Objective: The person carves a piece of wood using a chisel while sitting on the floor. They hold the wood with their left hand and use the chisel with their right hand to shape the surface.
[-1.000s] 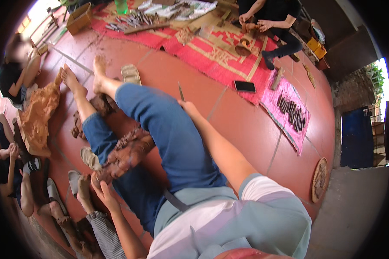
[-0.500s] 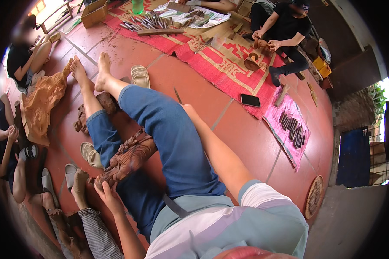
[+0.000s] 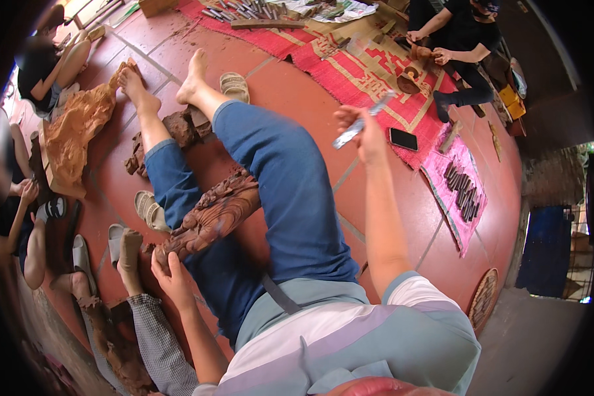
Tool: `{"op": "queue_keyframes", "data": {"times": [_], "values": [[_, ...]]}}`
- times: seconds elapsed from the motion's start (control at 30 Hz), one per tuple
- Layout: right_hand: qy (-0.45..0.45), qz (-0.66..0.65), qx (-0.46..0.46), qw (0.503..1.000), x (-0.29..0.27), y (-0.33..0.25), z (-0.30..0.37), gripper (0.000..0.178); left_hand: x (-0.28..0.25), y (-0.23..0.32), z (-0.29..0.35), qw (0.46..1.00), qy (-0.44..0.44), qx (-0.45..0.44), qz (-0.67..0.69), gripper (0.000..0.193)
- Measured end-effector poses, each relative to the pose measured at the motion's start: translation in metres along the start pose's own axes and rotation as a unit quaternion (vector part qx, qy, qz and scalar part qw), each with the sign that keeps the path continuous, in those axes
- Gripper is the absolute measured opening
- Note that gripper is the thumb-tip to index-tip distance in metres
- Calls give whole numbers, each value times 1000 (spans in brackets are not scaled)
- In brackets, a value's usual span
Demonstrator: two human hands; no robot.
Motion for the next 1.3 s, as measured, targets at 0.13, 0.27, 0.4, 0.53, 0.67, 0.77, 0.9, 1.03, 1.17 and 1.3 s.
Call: {"op": "queue_keyframes", "data": {"times": [0.13,0.27,0.4,0.53,0.67,0.77,0.9,1.03,1.17,1.3], "values": [[-55,-124,-57,989,2,-55,49,45,34,74,26,905,25,281,-320,54],[-118,-109,7,987,60,-46,106,39,92,79,70,890,-173,234,-351,57],[-156,-62,67,984,110,11,147,16,119,37,119,852,-483,143,-142,56],[-201,-64,145,967,142,33,171,16,116,49,111,900,-431,35,-55,68],[-201,-21,115,973,161,40,169,14,106,44,89,938,-339,-11,-65,89],[-203,-25,72,976,172,44,163,14,109,44,88,942,-333,-11,-45,95],[-215,-10,36,976,183,42,165,13,123,40,87,945,-325,4,-24,98],[-259,50,7,965,197,43,176,9,134,36,77,943,-315,55,-93,98],[-230,-3,125,965,182,46,149,5,160,38,63,922,-373,-35,-95,97],[-241,8,100,965,204,40,166,4,142,34,75,957,-286,9,-47,96]]}}
Point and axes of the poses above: each hand's wrist, its own z-axis away from the middle knuckle, its own x-axis out of the palm, y = z × x, the point moved 5 cm from there along -z, towards the middle knuckle, and after that the axes turned 2 degrees about z, right-handed, at the moved point
